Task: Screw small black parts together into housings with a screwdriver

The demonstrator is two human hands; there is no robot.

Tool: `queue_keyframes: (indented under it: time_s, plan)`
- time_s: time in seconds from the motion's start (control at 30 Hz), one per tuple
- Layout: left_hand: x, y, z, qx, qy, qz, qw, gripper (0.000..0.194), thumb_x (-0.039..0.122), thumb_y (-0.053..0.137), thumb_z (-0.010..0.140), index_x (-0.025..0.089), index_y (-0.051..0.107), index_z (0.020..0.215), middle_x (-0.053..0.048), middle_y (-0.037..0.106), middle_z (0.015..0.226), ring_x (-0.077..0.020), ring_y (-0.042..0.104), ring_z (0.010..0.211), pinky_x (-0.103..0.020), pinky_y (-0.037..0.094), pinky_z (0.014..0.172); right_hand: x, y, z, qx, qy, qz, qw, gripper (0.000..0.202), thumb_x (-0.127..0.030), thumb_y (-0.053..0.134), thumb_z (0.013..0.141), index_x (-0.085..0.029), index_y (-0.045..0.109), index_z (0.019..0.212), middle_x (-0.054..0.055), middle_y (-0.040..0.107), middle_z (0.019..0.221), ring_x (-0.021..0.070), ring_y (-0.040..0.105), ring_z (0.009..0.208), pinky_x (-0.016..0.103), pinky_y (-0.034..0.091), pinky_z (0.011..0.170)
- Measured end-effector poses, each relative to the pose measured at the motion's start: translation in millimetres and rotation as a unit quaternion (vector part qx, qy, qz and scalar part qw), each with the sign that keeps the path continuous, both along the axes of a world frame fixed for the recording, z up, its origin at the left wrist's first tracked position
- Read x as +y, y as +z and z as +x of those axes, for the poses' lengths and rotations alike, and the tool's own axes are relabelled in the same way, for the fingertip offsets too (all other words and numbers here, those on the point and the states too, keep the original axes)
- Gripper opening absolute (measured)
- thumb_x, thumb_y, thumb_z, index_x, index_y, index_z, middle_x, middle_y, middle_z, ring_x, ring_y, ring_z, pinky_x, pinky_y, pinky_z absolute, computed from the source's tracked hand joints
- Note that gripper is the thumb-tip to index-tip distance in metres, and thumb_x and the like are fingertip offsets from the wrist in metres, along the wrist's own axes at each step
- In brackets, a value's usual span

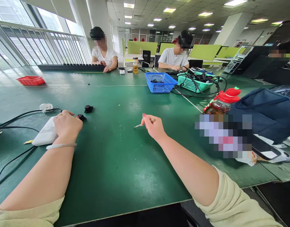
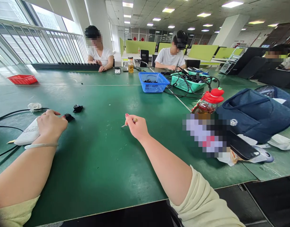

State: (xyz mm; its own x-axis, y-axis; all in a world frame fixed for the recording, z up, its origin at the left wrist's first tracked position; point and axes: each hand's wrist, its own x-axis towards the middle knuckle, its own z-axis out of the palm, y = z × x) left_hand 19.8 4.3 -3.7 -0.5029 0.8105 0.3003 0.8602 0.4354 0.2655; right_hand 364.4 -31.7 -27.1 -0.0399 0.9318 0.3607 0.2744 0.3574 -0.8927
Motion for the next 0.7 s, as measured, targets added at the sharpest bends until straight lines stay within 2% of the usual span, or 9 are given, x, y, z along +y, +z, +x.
queue_keyframes:
  time_s: [0.07, 0.13, 0.2, 0.3, 0.37, 0.43, 0.53, 0.63, 0.7]
  plan:
    - [-1.7, 1.1, 0.9, 0.038, 0.016, -0.069, 0.997, 0.065, 0.038, 0.057, 0.083, -0.009, 0.049, 0.127, -0.035, 0.053, 0.132, -0.0403, 0.047, 0.128, -0.049, 0.039, 0.101, 0.0, -0.4, 0.2, 0.000, 0.003, -0.003, 1.000, 0.057, -0.063, 0.045, 0.092, -0.022, 0.056, 0.054, -0.004, 0.035, 0.046, 0.0109, 0.036, 0.045, 0.027, 0.033, 0.052]
    - [-2.4, 1.7, 0.0, 0.033, 0.038, -0.130, 0.990, 0.078, 0.044, 0.057, 0.083, -0.013, 0.042, 0.134, -0.039, 0.043, 0.142, -0.0435, 0.045, 0.130, -0.050, 0.042, 0.097, -0.3, -0.5, 0.1, 0.000, 0.003, -0.004, 1.000, 0.057, -0.063, 0.045, 0.092, -0.022, 0.055, 0.054, -0.004, 0.035, 0.046, 0.0110, 0.036, 0.045, 0.027, 0.033, 0.053]
    - [-3.0, 3.1, -1.3, 0.008, 0.052, -0.174, 0.983, 0.077, 0.045, 0.055, 0.084, -0.012, 0.044, 0.136, -0.038, 0.035, 0.150, -0.0449, 0.045, 0.130, -0.050, 0.044, 0.096, -0.9, 0.0, -0.2, -0.004, 0.002, -0.004, 1.000, 0.057, -0.064, 0.046, 0.092, -0.022, 0.055, 0.054, -0.004, 0.034, 0.046, 0.0109, 0.035, 0.045, 0.027, 0.034, 0.053]
    - [-5.0, 6.9, -1.0, -0.018, 0.062, -0.203, 0.977, 0.066, 0.035, 0.054, 0.082, -0.008, 0.052, 0.132, -0.033, 0.035, 0.151, -0.0440, 0.047, 0.128, -0.050, 0.044, 0.097, -1.4, 0.6, -0.7, -0.013, 0.000, 0.000, 1.000, 0.057, -0.063, 0.045, 0.092, -0.021, 0.055, 0.054, -0.004, 0.034, 0.045, 0.0107, 0.035, 0.045, 0.027, 0.033, 0.053]
    - [-6.5, 8.8, 0.8, -0.004, 0.065, -0.185, 0.981, 0.061, 0.030, 0.053, 0.081, -0.007, 0.054, 0.130, -0.032, 0.040, 0.148, -0.0430, 0.048, 0.127, -0.049, 0.045, 0.095, -1.2, 0.6, -0.9, -0.018, 0.001, 0.001, 1.000, 0.057, -0.063, 0.045, 0.092, -0.021, 0.055, 0.055, -0.004, 0.035, 0.046, 0.0106, 0.034, 0.045, 0.027, 0.031, 0.052]
    - [-7.3, 9.0, 2.5, 0.031, 0.054, -0.131, 0.989, 0.057, 0.029, 0.048, 0.085, -0.007, 0.055, 0.127, -0.032, 0.043, 0.143, -0.0409, 0.049, 0.125, -0.048, 0.046, 0.093, -0.8, 0.2, -0.7, -0.020, 0.001, 0.000, 1.000, 0.057, -0.063, 0.045, 0.092, -0.021, 0.056, 0.056, -0.004, 0.035, 0.046, 0.0105, 0.035, 0.044, 0.027, 0.030, 0.051]
    - [-5.8, 5.8, 3.4, 0.048, -0.005, -0.042, 0.998, 0.050, 0.032, 0.038, 0.093, -0.003, 0.057, 0.124, -0.030, 0.049, 0.136, -0.0358, 0.052, 0.121, -0.046, 0.045, 0.096, -0.5, -0.1, -0.3, -0.026, -0.004, 0.003, 1.000, 0.057, -0.065, 0.044, 0.092, -0.021, 0.056, 0.057, -0.004, 0.035, 0.046, 0.0107, 0.035, 0.044, 0.027, 0.030, 0.050]
    - [-2.7, 2.0, 2.5, 0.013, -0.052, -0.024, 0.998, 0.042, 0.034, 0.040, 0.095, 0.005, 0.058, 0.119, -0.024, 0.058, 0.126, -0.0348, 0.056, 0.118, -0.045, 0.044, 0.096, -0.8, 0.1, 0.0, -0.030, -0.005, 0.009, 0.999, 0.057, -0.064, 0.044, 0.092, -0.021, 0.056, 0.056, -0.004, 0.036, 0.046, 0.0110, 0.036, 0.044, 0.027, 0.029, 0.050]
    - [-0.7, 0.5, 1.4, -0.002, -0.055, -0.034, 0.998, 0.038, 0.034, 0.046, 0.094, 0.009, 0.054, 0.122, -0.022, 0.063, 0.120, -0.0357, 0.058, 0.115, -0.045, 0.045, 0.093, -0.8, 0.2, 0.0, -0.029, -0.005, 0.009, 1.000, 0.057, -0.064, 0.044, 0.092, -0.021, 0.056, 0.056, -0.004, 0.036, 0.045, 0.0109, 0.035, 0.044, 0.027, 0.030, 0.050]
